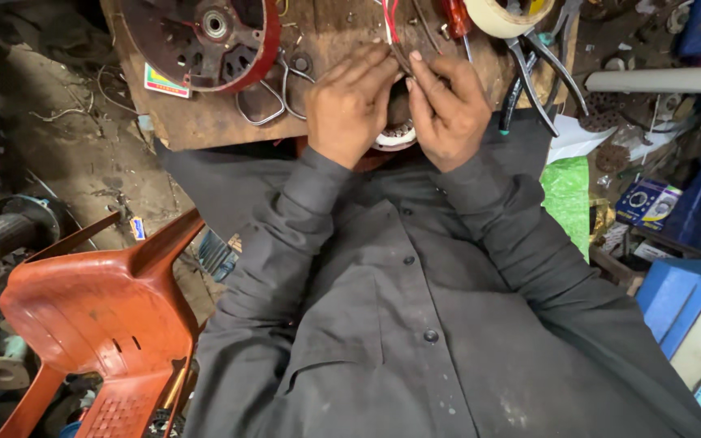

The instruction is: The person uses pliers and a screwdriver to manipulate a red circular motor component, then separates it from a cylindrical stator. They proceed to wrap the stator's wires and body with white tape.

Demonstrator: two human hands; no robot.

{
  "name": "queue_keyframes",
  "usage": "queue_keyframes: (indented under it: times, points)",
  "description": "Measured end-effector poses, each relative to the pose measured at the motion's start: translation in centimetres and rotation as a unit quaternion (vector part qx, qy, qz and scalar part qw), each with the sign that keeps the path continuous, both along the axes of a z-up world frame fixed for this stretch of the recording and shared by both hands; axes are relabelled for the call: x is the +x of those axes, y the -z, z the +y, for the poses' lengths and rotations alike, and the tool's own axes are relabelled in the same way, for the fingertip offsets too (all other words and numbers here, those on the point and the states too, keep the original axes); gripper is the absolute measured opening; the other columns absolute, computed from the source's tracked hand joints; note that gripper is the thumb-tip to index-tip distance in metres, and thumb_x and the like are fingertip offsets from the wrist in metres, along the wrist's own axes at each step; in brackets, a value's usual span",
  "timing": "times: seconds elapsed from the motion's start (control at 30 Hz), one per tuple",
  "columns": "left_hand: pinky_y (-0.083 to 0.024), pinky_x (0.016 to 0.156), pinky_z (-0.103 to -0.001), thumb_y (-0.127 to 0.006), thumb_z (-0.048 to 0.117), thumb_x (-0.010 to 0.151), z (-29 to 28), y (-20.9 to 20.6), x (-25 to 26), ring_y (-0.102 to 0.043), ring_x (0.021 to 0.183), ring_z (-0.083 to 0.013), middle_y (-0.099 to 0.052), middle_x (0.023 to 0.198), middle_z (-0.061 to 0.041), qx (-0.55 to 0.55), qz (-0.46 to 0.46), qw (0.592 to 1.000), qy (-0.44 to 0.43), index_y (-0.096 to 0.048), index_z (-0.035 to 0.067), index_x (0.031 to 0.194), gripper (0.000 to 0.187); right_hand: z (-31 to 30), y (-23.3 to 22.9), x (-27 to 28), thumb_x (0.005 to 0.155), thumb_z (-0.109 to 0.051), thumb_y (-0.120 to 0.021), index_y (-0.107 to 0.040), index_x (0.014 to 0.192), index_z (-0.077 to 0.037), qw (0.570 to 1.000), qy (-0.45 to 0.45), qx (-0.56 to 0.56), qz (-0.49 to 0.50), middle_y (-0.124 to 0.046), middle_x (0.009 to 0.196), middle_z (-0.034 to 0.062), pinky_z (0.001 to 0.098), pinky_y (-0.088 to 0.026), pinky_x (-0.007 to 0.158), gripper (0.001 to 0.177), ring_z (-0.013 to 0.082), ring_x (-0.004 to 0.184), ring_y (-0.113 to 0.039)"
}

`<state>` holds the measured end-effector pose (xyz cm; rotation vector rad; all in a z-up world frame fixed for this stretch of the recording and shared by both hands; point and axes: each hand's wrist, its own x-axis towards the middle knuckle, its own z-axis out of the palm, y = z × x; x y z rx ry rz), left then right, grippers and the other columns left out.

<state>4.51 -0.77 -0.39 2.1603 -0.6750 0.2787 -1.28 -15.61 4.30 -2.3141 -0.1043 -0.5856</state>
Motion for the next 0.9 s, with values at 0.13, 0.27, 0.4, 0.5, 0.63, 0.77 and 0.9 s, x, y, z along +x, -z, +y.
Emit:
queue_keyframes:
  times: [0.13, 0.27, 0.4, 0.5, 0.63, 0.77, 0.9]
  points:
    - [-0.057, 0.097, -0.039, -0.075, 0.006, 0.089, 0.1, -0.7, -0.4, -0.07, 0.114, -0.0253, -0.074, 0.118, -0.007, 0.054, -0.071, 0.996, 0.001, -0.076, 0.007, 0.111, 0.022, -0.7, -0.8, -0.3, 0.102, -0.003, -0.071, -0.073, 0.125, 0.002, 0.987, 0.011, 0.128, 0.096, -0.062, 0.116, 0.0088, 0.0291, -0.051, 0.081, 0.024, 0.0187, 0.094, -0.062]
    - [-0.057, 0.1, -0.039, -0.073, 0.005, 0.088, 0.3, -0.7, -0.4, -0.069, 0.116, -0.0251, -0.074, 0.119, -0.006, 0.065, -0.085, 0.994, 0.006, -0.076, 0.006, 0.112, 0.024, -2.0, -1.3, 0.6, 0.101, -0.004, -0.069, -0.076, 0.114, 0.001, 0.882, 0.02, 0.405, 0.239, -0.065, 0.11, 0.0003, 0.0227, -0.046, 0.069, 0.016, 0.006, 0.081, -0.058]
    - [-0.056, 0.102, -0.038, -0.073, 0.004, 0.09, 0.1, -0.6, -0.4, -0.069, 0.118, -0.0255, -0.073, 0.122, -0.008, 0.064, -0.087, 0.994, 0.002, -0.075, 0.006, 0.114, 0.025, -2.8, -0.9, 1.1, 0.095, -0.002, -0.077, -0.077, 0.108, 0.002, 0.904, -0.011, 0.351, 0.245, -0.065, 0.106, 0.0001, 0.0243, -0.046, 0.064, 0.014, 0.0061, 0.079, -0.059]
    - [-0.056, 0.103, -0.04, -0.071, 0.004, 0.087, 0.2, -0.5, -0.8, -0.068, 0.118, -0.0275, -0.072, 0.123, -0.01, 0.084, -0.108, 0.991, 0.005, -0.074, 0.003, 0.115, 0.028, -2.3, -0.9, 1.4, 0.099, 0.006, -0.079, -0.074, 0.111, 0.004, 0.977, -0.066, 0.173, 0.101, -0.065, 0.106, 0.0082, 0.0318, -0.051, 0.081, 0.013, 0.0183, 0.094, -0.063]
    - [-0.055, 0.103, -0.043, -0.07, 0.007, 0.084, 0.2, -0.7, -0.7, -0.067, 0.119, -0.0296, -0.072, 0.124, -0.012, 0.111, -0.136, 0.984, 0.008, -0.074, 0.001, 0.116, 0.032, -0.3, -0.9, -0.1, 0.092, 0.004, -0.079, -0.071, 0.106, 0.002, 0.998, 0.004, -0.066, -0.02, -0.064, 0.104, 0.0134, 0.0404, -0.052, 0.086, 0.016, 0.0325, 0.097, -0.064]
    - [-0.053, 0.105, -0.042, -0.071, 0.006, 0.091, 0.3, -1.1, -0.7, -0.067, 0.123, -0.0293, -0.071, 0.127, -0.01, 0.099, -0.086, 0.991, 0.004, -0.072, 0.005, 0.12, 0.029, 0.2, -1.4, -0.6, 0.102, 0.003, -0.075, -0.072, 0.12, 0.001, 1.0, -0.009, 0.005, 0.016, -0.066, 0.111, 0.0133, 0.036, -0.055, 0.09, 0.018, 0.0295, 0.102, -0.068]
    - [-0.053, 0.106, -0.038, -0.073, 0.011, 0.096, 0.8, -2.0, -1.6, -0.064, 0.126, -0.0287, -0.069, 0.133, -0.009, -0.02, 0.087, 0.996, -0.005, -0.071, 0.009, 0.127, 0.031, -1.8, -0.9, -1.4, 0.104, -0.001, -0.071, -0.066, 0.133, 0.003, 0.963, -0.032, 0.229, 0.137, -0.065, 0.124, 0.0121, 0.0295, -0.053, 0.093, 0.029, 0.0227, 0.106, -0.065]
